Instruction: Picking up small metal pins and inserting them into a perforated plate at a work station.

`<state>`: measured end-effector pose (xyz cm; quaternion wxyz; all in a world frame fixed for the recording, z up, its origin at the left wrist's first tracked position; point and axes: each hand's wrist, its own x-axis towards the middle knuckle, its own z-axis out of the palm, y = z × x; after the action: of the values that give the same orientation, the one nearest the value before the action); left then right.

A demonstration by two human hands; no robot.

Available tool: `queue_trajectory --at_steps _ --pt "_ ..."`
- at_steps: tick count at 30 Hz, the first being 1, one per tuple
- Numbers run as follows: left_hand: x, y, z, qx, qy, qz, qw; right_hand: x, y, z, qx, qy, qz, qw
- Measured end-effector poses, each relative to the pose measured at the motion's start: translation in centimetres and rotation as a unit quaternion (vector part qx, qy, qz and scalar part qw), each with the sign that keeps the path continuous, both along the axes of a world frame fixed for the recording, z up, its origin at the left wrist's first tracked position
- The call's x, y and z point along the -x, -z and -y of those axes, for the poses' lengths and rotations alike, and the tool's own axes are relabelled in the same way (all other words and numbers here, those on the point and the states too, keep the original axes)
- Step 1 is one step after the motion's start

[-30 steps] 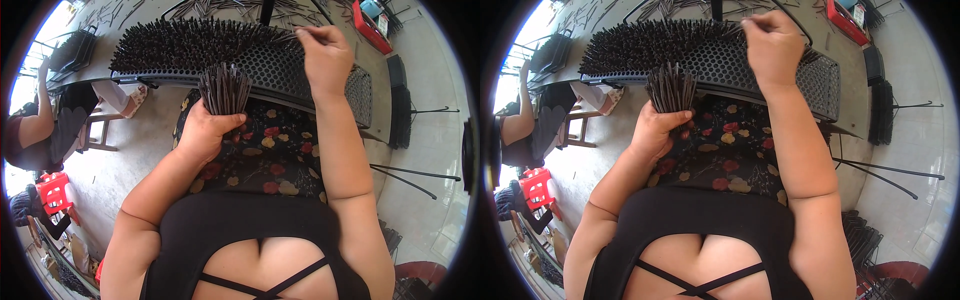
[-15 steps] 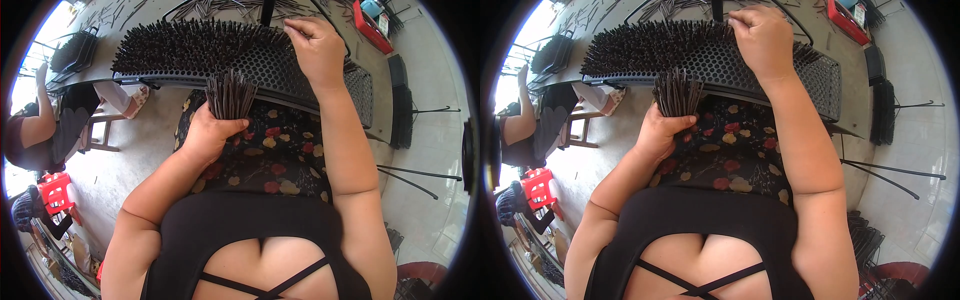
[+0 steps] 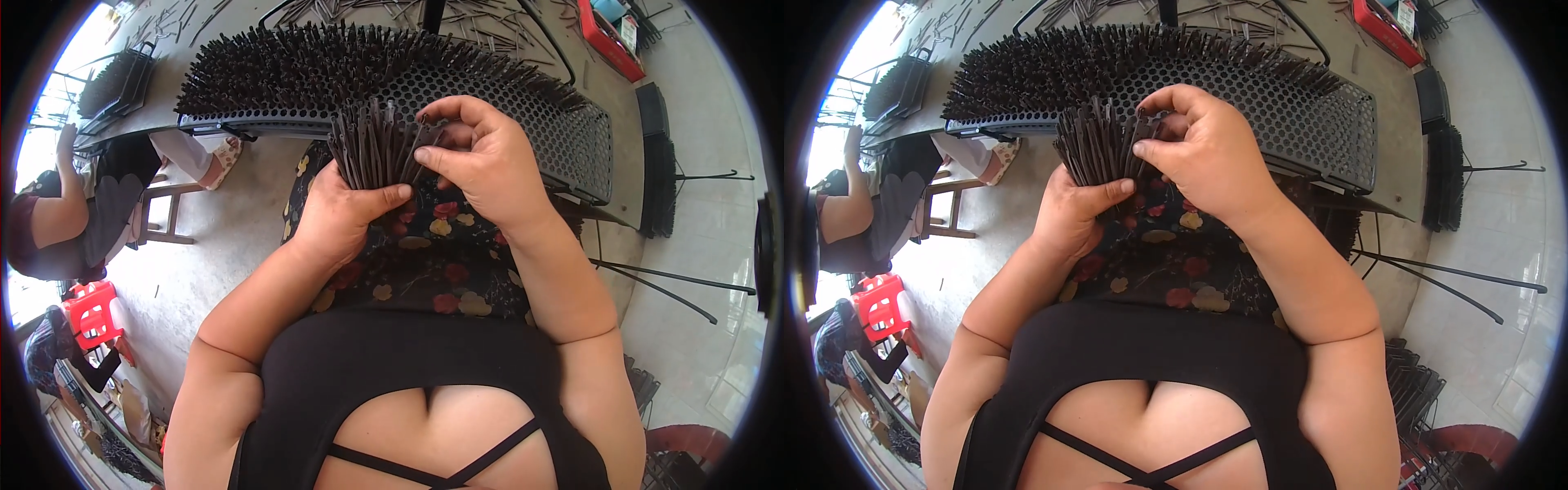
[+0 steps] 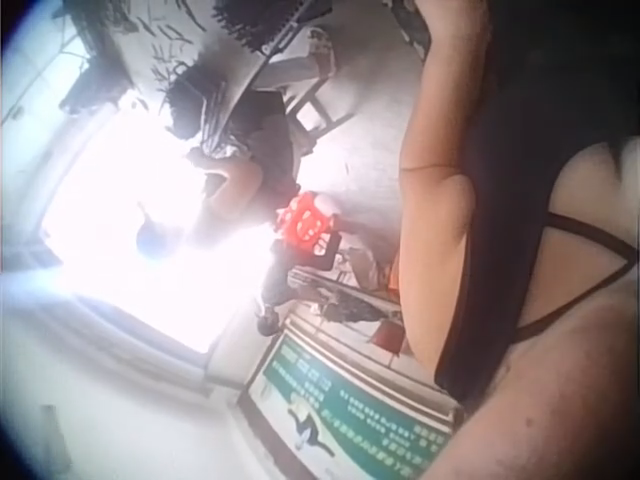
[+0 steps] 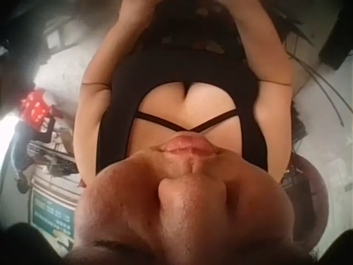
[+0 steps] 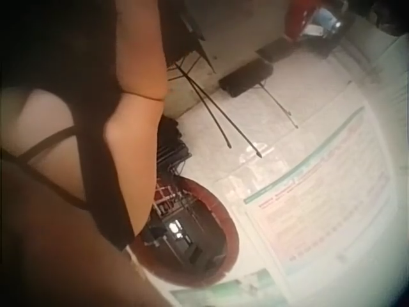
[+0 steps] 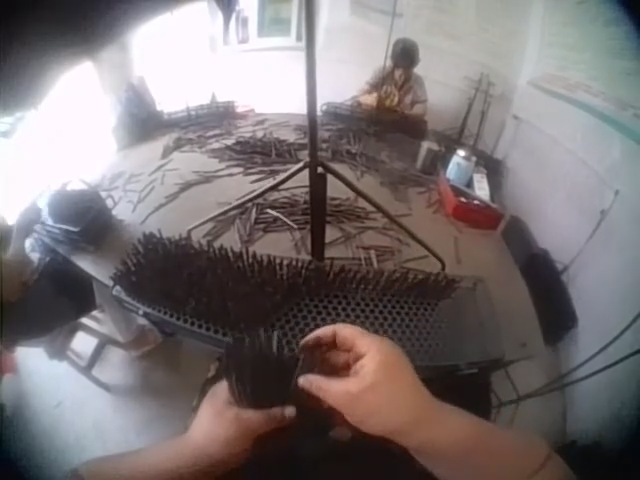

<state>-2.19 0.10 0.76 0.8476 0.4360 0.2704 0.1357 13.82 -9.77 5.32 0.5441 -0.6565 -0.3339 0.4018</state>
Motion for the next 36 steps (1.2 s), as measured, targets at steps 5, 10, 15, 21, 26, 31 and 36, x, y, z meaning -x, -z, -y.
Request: queue_trajectory --at_steps 5,10,15,21,26,31,36 --pt "-0.1 0.3 -0.1 -0.023 -0.028 0.009 0.999 0.5 1.3 -0.1 -0.023 0.024 0.027 0.999" --pt "0.0 0.6 0.1 -0.084 -0.046 -0.008 0.995 1.0 1.2 -0.1 -0.046 0.01 -0.004 0.999" --pt "0.0 0.7 0.2 -0.127 -0.054 -0.038 0.99 1.6 1.2 -0.2 -0.04 0.061 0.065 0.995" --pt "0.4 0.5 0.1 -0.108 -0.084 -0.02 0.99 1.4 2.1 -0.2 -0.03 0.076 0.027 0.996" --pt "0.5 0.0 0.4 -0.044 -0.071 -0.008 0.996 1.5 1.5 -0.3 -0.053 0.094 -0.093 0.99" --pt "0.4 0.3 0.4 -0.048 -0.088 -0.022 0.995 1.3 1.9 -0.1 0.027 0.063 0.031 0.997" --pt "0.1 -1.5 0.7 0.014 -0.093 0.01 0.996 1.0 1.8 0.0 -0.063 0.064 -0.118 0.989"
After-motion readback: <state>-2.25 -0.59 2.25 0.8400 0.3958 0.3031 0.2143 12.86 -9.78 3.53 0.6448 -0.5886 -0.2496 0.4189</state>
